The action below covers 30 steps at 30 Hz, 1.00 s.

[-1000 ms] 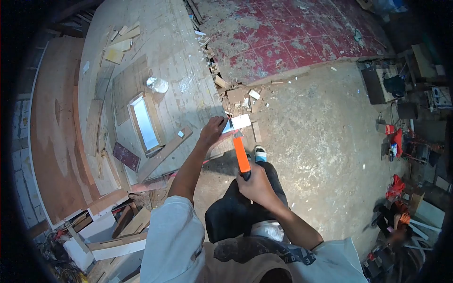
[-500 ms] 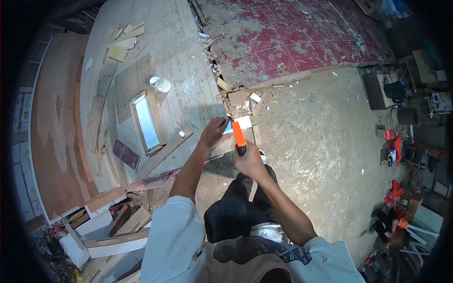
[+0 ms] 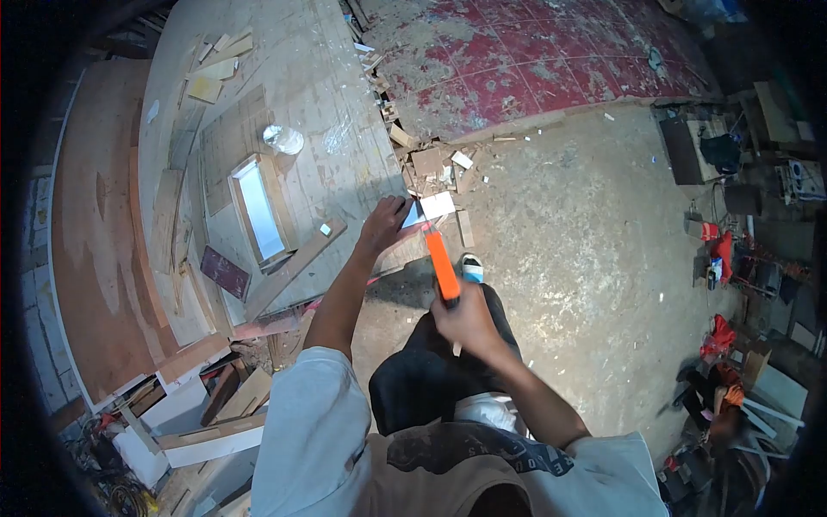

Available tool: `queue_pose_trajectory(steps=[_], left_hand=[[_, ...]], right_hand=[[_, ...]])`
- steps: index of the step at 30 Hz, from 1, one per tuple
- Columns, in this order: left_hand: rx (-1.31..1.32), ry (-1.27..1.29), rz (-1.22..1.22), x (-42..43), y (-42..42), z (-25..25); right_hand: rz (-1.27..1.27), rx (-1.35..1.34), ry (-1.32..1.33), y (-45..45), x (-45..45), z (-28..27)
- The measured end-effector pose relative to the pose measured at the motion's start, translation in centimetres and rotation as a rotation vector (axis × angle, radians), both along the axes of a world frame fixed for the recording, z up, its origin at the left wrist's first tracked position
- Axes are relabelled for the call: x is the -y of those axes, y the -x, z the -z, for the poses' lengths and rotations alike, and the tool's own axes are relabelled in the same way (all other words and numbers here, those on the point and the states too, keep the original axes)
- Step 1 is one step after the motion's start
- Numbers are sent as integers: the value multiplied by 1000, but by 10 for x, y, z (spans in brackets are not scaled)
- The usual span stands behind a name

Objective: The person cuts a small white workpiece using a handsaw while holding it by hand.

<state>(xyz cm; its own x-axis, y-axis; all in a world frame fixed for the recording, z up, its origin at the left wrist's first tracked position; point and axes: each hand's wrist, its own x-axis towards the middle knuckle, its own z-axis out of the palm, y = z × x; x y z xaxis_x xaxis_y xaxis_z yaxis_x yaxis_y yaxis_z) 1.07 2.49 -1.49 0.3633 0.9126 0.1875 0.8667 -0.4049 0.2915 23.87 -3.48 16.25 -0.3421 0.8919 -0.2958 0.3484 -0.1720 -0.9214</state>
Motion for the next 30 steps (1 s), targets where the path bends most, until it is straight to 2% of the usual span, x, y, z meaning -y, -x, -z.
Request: queue_pose_trajectory(steps=[2, 3, 5, 7, 11, 15, 16, 17, 22, 26, 30], left_hand=[[55, -25, 15, -3, 0, -6], [52, -29, 10, -3, 0, -3], [23, 7, 14, -2, 3, 3], [48, 20, 5, 1, -1, -2], [74, 18, -8, -3, 3, 7], [25, -16, 40, -9, 5, -1], [34, 22, 28, -7, 4, 0], [40, 62, 18, -4, 4, 0], [37, 25, 40, -6, 3, -5], [-42, -26, 71, -6, 6, -3], [49, 55, 10, -3, 5, 1]], right_hand=[[-14, 24, 66, 18, -34, 37], [-39, 51, 134, 25, -47, 38], [-46, 10, 70, 21, -33, 26], [-38, -48, -39, 8, -9, -9], [-89, -8, -1, 16, -17, 24], [-30, 20, 96, 9, -17, 0], [6, -69, -21, 2, -5, -19], [-9, -65, 16, -3, 4, -22], [3, -20, -1, 19, -17, 16], [23, -23, 30, 12, 0, 4], [9, -39, 17, 11, -4, 6]])
